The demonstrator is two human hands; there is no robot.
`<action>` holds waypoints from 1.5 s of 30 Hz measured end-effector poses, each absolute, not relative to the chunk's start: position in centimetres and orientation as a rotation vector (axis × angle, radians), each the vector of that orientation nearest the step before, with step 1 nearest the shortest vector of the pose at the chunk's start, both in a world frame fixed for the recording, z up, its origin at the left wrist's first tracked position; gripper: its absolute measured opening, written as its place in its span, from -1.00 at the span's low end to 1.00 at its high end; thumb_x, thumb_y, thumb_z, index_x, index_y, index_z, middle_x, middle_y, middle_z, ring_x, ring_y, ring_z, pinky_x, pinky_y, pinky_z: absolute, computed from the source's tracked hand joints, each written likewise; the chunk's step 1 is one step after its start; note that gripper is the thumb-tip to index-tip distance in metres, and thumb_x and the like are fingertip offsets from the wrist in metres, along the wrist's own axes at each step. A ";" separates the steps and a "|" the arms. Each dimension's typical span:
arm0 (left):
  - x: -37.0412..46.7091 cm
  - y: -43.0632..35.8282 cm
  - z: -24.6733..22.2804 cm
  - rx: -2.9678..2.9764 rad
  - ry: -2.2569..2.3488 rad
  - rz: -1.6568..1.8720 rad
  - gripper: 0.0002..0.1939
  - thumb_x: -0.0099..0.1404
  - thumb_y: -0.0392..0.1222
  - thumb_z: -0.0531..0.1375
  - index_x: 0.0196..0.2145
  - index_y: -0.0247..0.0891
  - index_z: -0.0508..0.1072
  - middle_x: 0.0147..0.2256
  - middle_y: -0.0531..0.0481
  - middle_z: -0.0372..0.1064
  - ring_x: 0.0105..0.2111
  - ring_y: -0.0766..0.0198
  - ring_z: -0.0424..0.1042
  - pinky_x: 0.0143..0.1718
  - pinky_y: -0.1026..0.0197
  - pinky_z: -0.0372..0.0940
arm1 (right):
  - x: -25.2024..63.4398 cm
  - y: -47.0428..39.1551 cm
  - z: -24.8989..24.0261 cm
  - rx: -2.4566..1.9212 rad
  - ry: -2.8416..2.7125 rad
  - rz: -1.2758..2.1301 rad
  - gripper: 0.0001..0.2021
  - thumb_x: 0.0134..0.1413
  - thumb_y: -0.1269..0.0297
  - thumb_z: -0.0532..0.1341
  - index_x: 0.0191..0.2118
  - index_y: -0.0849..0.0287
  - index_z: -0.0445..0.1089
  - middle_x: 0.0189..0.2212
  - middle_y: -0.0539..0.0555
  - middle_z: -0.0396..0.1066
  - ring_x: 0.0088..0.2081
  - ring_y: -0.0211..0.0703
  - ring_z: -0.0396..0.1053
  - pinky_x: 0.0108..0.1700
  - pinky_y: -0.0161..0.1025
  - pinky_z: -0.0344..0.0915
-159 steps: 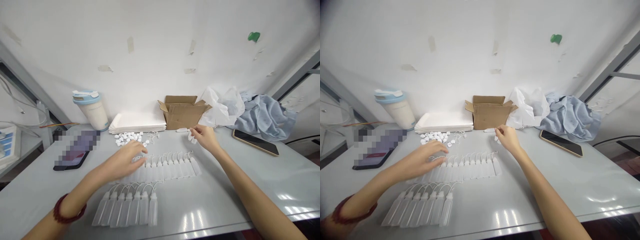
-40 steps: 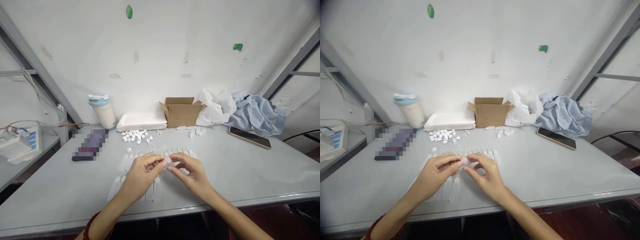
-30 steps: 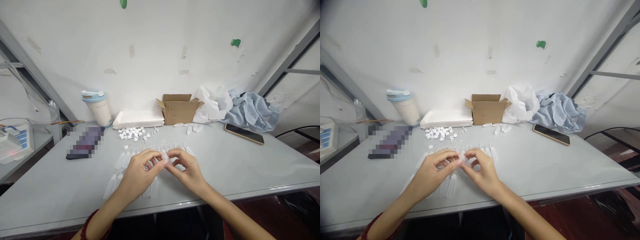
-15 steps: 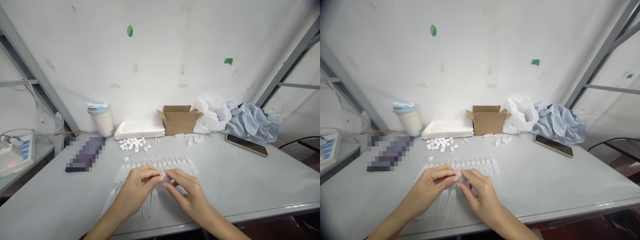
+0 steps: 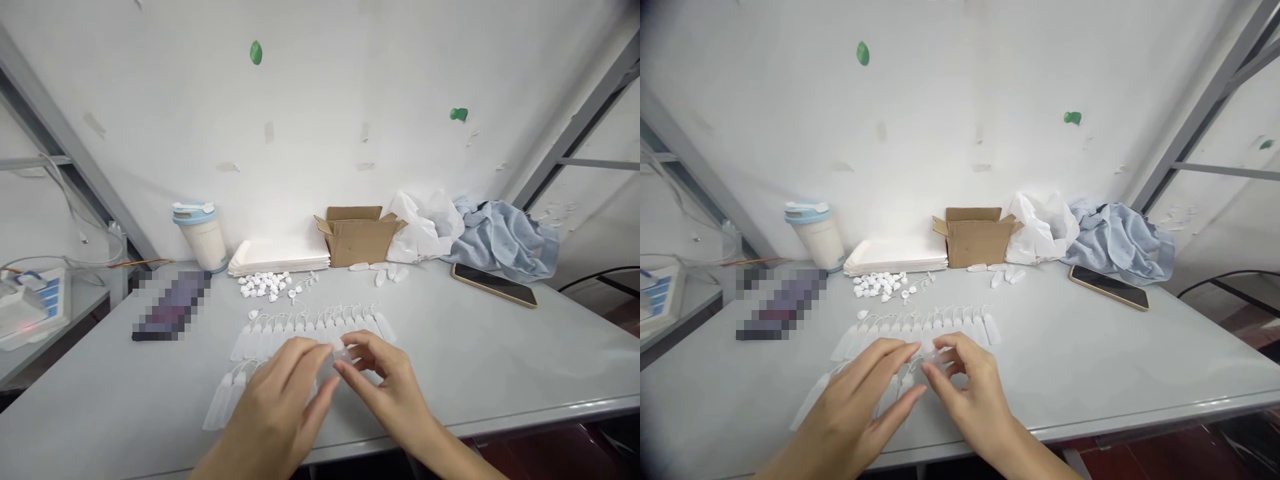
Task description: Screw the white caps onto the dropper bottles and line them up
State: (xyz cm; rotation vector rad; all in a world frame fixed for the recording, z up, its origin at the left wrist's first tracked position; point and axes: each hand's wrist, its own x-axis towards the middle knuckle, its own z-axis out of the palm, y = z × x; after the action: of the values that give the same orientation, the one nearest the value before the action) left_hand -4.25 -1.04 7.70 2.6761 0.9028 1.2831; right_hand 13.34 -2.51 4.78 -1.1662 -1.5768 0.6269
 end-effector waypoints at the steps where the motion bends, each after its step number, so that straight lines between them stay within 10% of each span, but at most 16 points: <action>1: -4.1 -1.2 7.6 2.742 0.899 1.209 -0.69 0.29 -0.36 0.12 0.00 -0.36 0.29 -0.23 -0.13 0.36 -0.26 0.23 0.40 -0.29 0.26 0.36 | 13.3 -2.6 4.8 -1.183 -1.556 0.674 -0.85 0.10 0.28 0.23 -0.19 0.16 0.38 -0.33 0.06 0.46 -0.41 -0.25 0.43 -0.39 -0.34 0.42; 9: -3.4 -0.7 7.2 2.937 0.928 1.063 -0.62 0.28 -0.13 0.19 -0.04 -0.42 0.27 -0.30 -0.17 0.33 -0.36 0.13 0.35 -0.44 0.13 0.35 | 12.9 -3.1 5.4 -1.328 -1.438 0.964 -0.81 0.07 0.18 0.23 -0.25 0.17 0.30 -0.59 -0.02 0.41 -0.51 -0.22 0.41 -0.51 -0.36 0.27; 19: -3.5 -0.9 5.9 3.011 0.978 0.929 -0.92 0.22 -0.31 0.16 -0.30 -0.33 0.35 -0.45 -0.06 0.27 -0.47 0.17 0.24 -0.51 0.14 0.23 | 12.8 -3.1 5.1 -1.363 -1.585 1.035 -0.96 0.02 0.34 0.19 -0.39 0.18 0.33 -0.44 0.03 0.44 -0.39 -0.20 0.43 -0.36 -0.30 0.33; 27: -3.3 -2.3 5.4 3.041 1.059 0.811 -0.50 0.10 -0.21 0.33 -0.05 -0.43 0.28 -0.29 -0.16 0.33 -0.35 0.09 0.29 -0.41 0.06 0.28 | 12.7 -2.8 4.4 -1.313 -1.419 1.141 -0.88 0.02 0.26 0.22 -0.40 0.21 0.34 -0.49 0.05 0.47 -0.40 -0.14 0.46 -0.35 -0.27 0.34; 45: -3.8 -0.6 6.5 2.493 1.034 0.304 -0.74 -0.01 -0.37 0.21 -0.28 -0.28 0.39 -0.28 -0.05 0.24 -0.21 0.09 0.19 -0.21 0.05 0.27 | 14.6 -2.4 5.9 -1.493 -1.939 1.007 -0.96 -0.01 0.41 0.22 -0.38 0.16 0.41 -0.43 -0.03 0.44 -0.40 -0.24 0.35 -0.35 -0.32 0.21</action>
State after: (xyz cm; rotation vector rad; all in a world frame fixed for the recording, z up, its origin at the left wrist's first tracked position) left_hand -3.84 -0.58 6.48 2.4926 1.0337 0.3043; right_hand 14.65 -2.38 5.87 -1.4933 -1.9386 1.0071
